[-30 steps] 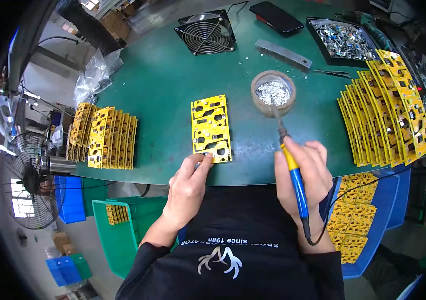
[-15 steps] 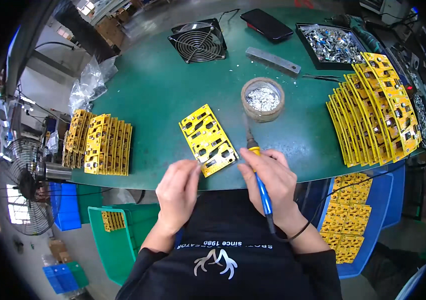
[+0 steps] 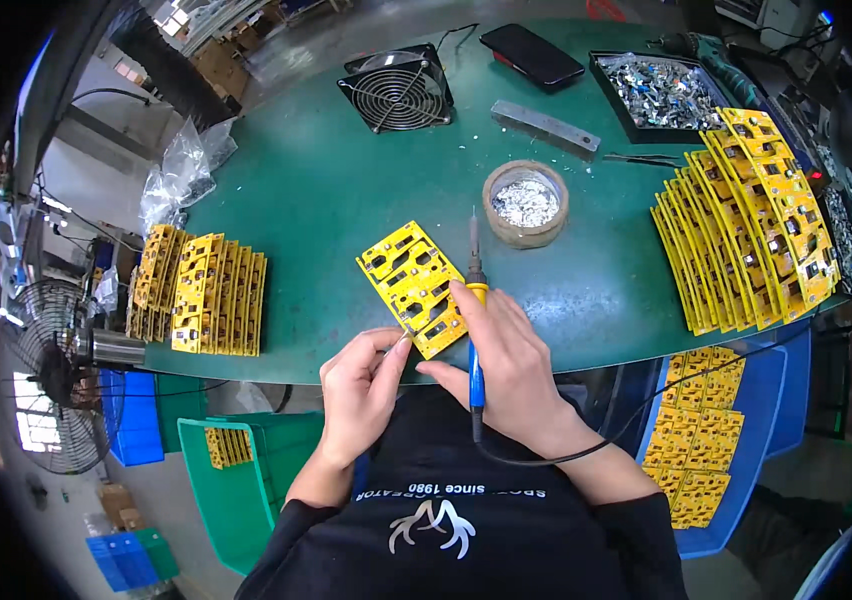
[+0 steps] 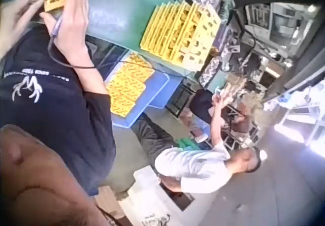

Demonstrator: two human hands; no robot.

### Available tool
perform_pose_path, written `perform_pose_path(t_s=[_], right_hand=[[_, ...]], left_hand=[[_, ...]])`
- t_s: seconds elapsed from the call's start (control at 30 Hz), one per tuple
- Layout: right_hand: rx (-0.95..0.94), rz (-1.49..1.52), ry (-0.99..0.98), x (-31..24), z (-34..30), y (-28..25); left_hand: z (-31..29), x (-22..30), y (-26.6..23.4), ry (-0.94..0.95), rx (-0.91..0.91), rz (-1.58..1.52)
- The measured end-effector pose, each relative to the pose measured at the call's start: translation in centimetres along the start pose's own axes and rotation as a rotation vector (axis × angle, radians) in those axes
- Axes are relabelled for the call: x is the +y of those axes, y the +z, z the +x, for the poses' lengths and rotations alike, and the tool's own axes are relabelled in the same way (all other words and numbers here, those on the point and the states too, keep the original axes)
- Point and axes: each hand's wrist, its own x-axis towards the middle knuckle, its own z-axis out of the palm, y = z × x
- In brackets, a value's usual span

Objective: The person solders small electronic components onto a yellow circuit board array using a soldering iron and solder wire.

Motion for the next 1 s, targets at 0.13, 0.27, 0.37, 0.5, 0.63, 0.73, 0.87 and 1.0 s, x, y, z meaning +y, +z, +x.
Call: perform_pose_path(t_s=[0.13, 0.27, 0.37, 0.5, 0.63, 0.73, 0.87, 1.0], right_hand=[[0.018, 0.035, 0.017, 0.1, -0.2, -0.2], [0.034, 0.086, 0.044, 0.1, -0.3, -0.3], [0.039, 0.164, 0.121, 0.1, -0.7, -0.5], [0.066, 0.243, 0.165, -0.4, -0.7, -1.8], [0.131, 0.091, 0.002, -1.3, 0.4, -4.5], [0.217, -0.017, -0.127, -1.8, 1.0, -7.6], [0.296, -0.243, -0.190, -2.3, 0.2, -12.3], [0.503, -0.381, -0.207, -1.8, 0.0, -16.6]], left_hand=[[-0.3, 0.5, -0.1, 0.027, -0.025, -0.077], [-0.3, 0.8, 0.0, 0.094, 0.005, -0.102], [-0.3, 1.4, -0.1, 0.095, -0.001, -0.113], [-0.1, 2.0, -0.4, 0.160, -0.018, -0.142], [-0.1, 1.7, -0.9, 0.186, 0.008, -0.218], [-0.5, 2.3, -1.8, -0.019, -0.018, -0.281], [-0.8, 1.3, -1.6, 0.055, -0.001, -0.265], [-0.6, 0.9, -1.3, 0.063, 0.003, -0.285]])
